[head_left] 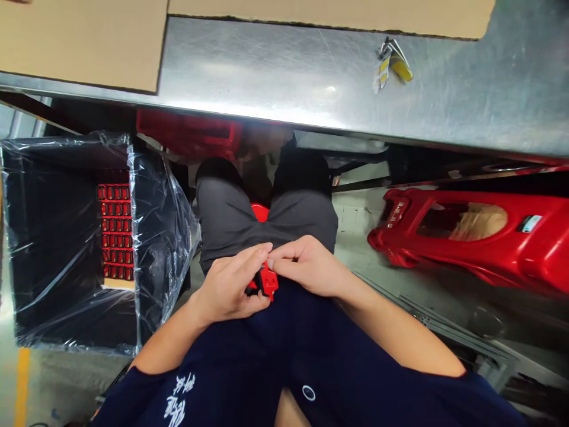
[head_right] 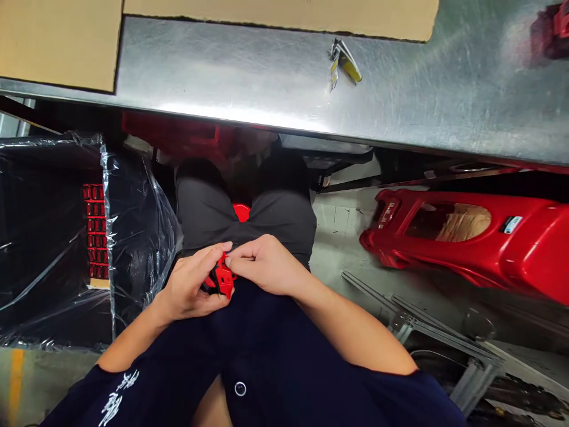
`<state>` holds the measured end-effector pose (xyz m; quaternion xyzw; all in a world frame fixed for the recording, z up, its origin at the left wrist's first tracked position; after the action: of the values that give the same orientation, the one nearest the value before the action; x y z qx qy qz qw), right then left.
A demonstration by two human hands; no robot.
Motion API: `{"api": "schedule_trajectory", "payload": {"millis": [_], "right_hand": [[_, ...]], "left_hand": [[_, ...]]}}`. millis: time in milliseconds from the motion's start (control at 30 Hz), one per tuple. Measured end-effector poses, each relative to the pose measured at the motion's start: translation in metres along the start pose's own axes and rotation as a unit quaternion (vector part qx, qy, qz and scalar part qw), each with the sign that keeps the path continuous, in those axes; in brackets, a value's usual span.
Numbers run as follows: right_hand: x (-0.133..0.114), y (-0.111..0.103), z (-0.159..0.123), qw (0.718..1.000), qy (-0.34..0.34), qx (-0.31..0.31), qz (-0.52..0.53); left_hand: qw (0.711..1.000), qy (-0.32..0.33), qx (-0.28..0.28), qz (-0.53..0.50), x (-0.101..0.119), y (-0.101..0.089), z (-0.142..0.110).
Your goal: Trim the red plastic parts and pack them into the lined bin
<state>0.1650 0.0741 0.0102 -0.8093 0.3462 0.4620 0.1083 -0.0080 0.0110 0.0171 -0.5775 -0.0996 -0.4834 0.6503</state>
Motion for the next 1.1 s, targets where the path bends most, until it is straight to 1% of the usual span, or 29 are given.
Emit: {"api": "schedule_trajectory", "payload": {"millis": [100,300,500,600,767,867,967,1100], "right_hand": [[-0.003,-0.002,-0.001,1.000,0.006,-0.011,-0.010],[-0.006,-0.005,-0.004,0.999,-0.011,-0.048,-0.018],[-0.007,-0.008,-0.005,0.996,-0.013,-0.084,0.010],[-0.008,-0.009,-0.004,0.997,-0.013,-0.081,0.013],[-0.007,-0.006,-0.003,0.999,0.006,-0.052,-0.013],[-0.007,-0.006,-0.003,0.999,0.008,-0.041,-0.023],[-0.007,-0.008,-0.004,0.998,-0.003,-0.059,-0.029],[-0.010,-0.011,-0.006,0.995,-0.026,-0.095,-0.010]], "left_hand": [[1.000,0.005,-0.005,-0.004,0.000,-0.001,-0.001],[1.000,0.011,0.003,-0.018,-0.001,-0.002,0.000],[1.000,0.015,0.011,-0.024,0.001,-0.003,0.003],[0.999,0.022,0.013,-0.026,0.002,-0.004,0.004],[0.999,0.041,0.005,-0.025,0.001,-0.002,0.002],[0.999,0.040,-0.003,-0.024,0.000,-0.002,0.000],[0.999,0.032,-0.001,-0.030,0.000,-0.002,0.001],[0.999,0.028,0.000,-0.035,0.001,-0.002,0.002]]}}
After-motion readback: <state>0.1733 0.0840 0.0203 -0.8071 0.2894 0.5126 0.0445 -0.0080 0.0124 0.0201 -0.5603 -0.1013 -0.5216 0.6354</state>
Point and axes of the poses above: each hand's wrist, its own z-axis towards the middle knuckle, its own y-axis out of the palm, x = y × z, the point moved 3 cm from there along z, towards the middle knuckle, and after that the axes turned 1 degree about y, right-handed, at the moved point
